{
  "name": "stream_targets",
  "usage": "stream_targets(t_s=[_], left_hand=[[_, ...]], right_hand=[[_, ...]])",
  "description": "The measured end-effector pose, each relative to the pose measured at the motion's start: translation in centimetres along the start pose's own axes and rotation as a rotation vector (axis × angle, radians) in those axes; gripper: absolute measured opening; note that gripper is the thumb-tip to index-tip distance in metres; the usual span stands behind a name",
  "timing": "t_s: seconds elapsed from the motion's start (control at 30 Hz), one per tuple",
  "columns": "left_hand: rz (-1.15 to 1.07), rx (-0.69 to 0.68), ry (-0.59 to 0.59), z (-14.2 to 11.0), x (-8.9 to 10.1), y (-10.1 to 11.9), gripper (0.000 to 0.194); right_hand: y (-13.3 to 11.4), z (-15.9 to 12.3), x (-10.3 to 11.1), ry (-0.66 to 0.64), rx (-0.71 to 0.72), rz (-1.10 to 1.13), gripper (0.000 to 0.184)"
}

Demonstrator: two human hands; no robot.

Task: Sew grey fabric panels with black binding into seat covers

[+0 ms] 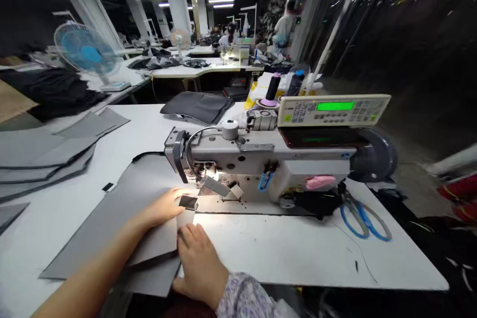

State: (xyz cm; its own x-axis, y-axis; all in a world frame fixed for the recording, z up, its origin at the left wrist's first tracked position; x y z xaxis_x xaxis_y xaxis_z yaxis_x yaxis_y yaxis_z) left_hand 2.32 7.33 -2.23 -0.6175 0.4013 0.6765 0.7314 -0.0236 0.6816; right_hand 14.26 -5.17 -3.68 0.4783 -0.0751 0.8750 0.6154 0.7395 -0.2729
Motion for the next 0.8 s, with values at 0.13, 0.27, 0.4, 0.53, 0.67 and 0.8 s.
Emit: stream_targets(t_s=[0.13,0.27,0.4,0.53,0.67,0.8], left_hand=[[0.086,0.002,0.058,0.2,-0.4,1.1,0.054],[0.146,0.0,0.109,-0.5,-0.8,1.3,0.047],[0.104,0.029,0.129,-0.7,-0.9,0.6,0.043],[0.069,0.082,0.136,-0.5,-1.0,-0.2,0.048],[0.028,-0.015,0.1,0.0,-1.0,0.0,0.052],[-0.166,-0.135,0.002,0.4,-0.8,0.6,0.04]], right_hand=[[1.9,4.4,-1.4,-0.048,-0.043,-0.146,0.012],[0.4,4.2,-2.0,0.001,0.124,-0.202,0.023],[1.1,3.6,-0.8,0.143,0.089,-0.21,0.017],[2.8,4.1,-0.6,0.176,0.001,-0.184,0.023],[3.7,4.5,-0.9,0.174,-0.035,-0.171,0.022],[4.5,5.1,-0.6,0.198,-0.055,-0.159,0.016]])
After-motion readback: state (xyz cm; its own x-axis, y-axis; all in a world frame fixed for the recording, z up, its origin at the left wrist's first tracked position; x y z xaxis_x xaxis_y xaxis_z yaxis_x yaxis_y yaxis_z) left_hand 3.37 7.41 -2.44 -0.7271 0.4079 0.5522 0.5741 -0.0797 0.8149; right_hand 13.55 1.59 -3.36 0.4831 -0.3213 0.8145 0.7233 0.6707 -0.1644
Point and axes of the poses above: each hand's wrist, its own z-axis towards the middle knuckle, its own x-axis out of the back of the hand, y = z × x, the point moved 8 cm from there along z, towards the middle knuckle, and after that the axes turned 14 degrees about -z, right-handed, at the moved point
